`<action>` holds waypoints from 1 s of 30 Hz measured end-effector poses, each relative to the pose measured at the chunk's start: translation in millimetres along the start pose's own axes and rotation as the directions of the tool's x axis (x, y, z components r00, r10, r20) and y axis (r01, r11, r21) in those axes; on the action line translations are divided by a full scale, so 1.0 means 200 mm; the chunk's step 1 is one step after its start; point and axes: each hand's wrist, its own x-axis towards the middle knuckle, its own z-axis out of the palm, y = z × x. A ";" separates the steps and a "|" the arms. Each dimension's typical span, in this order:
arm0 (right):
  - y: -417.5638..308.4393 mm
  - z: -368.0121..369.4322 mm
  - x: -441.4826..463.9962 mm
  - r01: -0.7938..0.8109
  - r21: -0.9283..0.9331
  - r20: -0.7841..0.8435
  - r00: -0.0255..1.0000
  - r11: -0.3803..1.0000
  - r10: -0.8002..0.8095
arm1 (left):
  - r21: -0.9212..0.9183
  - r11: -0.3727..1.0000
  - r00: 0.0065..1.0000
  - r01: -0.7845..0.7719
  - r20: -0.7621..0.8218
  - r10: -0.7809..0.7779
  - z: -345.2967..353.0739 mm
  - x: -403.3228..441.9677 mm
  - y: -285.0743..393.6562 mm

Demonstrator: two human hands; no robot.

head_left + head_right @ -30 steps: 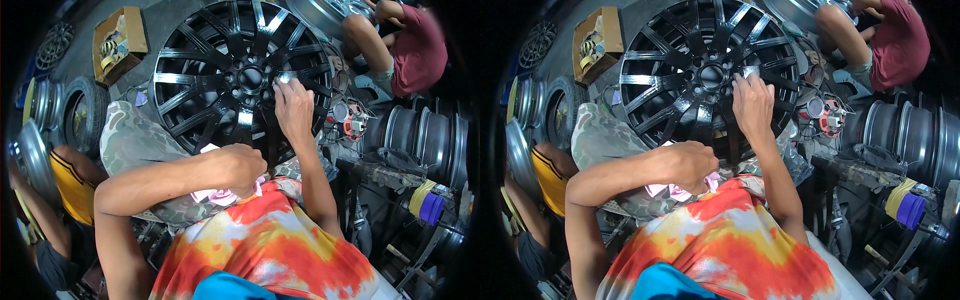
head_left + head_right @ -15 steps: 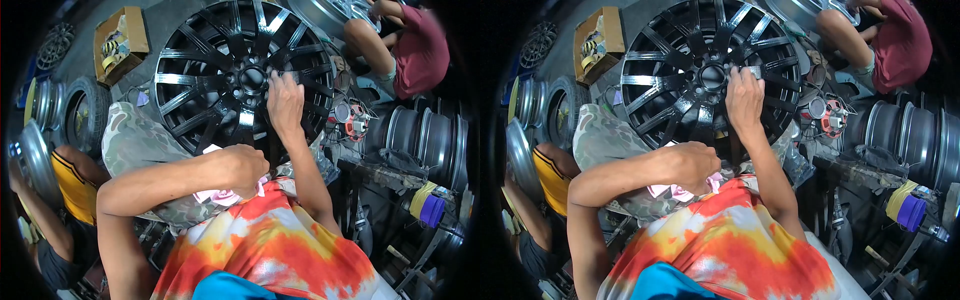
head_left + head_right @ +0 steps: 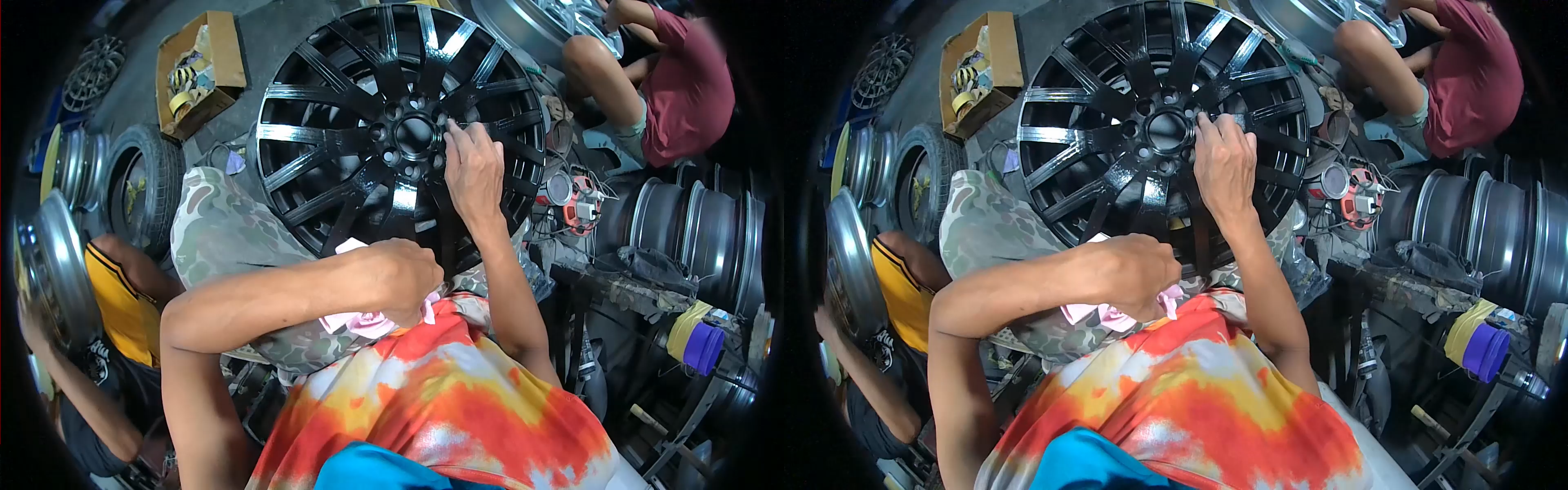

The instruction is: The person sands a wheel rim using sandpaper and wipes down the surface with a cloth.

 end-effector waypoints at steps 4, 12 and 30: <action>0.02 -0.03 0.03 0.047 -0.009 0.048 0.998 0.999 -0.047 | 0.050 0.999 1.000 -0.016 -0.003 0.016 -0.03 0.00 0.00; -0.01 0.04 0.18 0.144 -0.024 -0.031 0.989 0.989 -0.145 | 0.097 0.995 0.999 0.005 0.053 -0.010 -0.05 0.04 0.03; 0.19 -0.39 -0.20 -0.264 0.492 0.005 0.954 0.830 0.300 | -0.044 0.981 0.738 0.187 -0.653 -0.170 -0.26 0.04 -0.17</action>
